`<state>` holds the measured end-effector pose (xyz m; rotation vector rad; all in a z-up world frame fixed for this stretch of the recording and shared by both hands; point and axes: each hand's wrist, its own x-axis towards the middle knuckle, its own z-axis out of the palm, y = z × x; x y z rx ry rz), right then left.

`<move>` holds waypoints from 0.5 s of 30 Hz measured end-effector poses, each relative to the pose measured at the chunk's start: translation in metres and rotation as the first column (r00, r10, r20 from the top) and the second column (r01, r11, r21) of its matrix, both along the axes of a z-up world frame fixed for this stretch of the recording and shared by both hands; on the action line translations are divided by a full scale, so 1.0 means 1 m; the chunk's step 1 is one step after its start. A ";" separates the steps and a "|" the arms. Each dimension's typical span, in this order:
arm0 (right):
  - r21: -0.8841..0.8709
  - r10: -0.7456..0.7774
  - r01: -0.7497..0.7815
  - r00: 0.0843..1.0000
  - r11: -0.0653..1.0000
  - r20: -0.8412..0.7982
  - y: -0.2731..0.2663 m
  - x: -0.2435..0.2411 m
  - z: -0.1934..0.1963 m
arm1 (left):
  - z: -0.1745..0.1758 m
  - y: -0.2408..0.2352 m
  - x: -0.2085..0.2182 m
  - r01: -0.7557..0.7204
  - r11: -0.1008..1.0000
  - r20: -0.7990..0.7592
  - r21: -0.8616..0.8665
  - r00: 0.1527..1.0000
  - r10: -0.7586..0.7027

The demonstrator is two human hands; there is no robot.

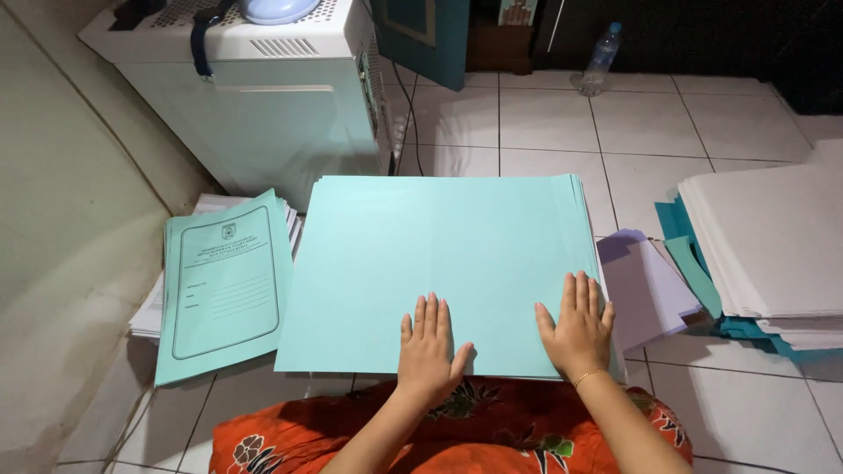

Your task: The person is organizing and stacking light blue paper folders, smoothing each one out as it is added to the stack.

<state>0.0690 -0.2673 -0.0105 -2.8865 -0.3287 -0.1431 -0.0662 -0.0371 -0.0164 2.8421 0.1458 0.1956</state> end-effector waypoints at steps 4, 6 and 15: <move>0.023 0.002 -0.002 1.000 1.000 -0.009 0.001 -0.003 0.006 | 0.001 0.013 0.036 0.007 0.999 -0.117 -0.045 0.993 -0.012; 0.005 -0.014 0.014 1.000 1.000 -0.009 0.002 -0.002 0.005 | -0.018 0.026 0.080 -0.037 0.999 0.024 -0.012 0.999 0.038; -0.023 -0.068 0.068 0.997 0.997 -0.021 0.007 -0.005 0.011 | -0.004 0.086 0.280 -0.190 0.982 -0.049 0.024 0.980 0.191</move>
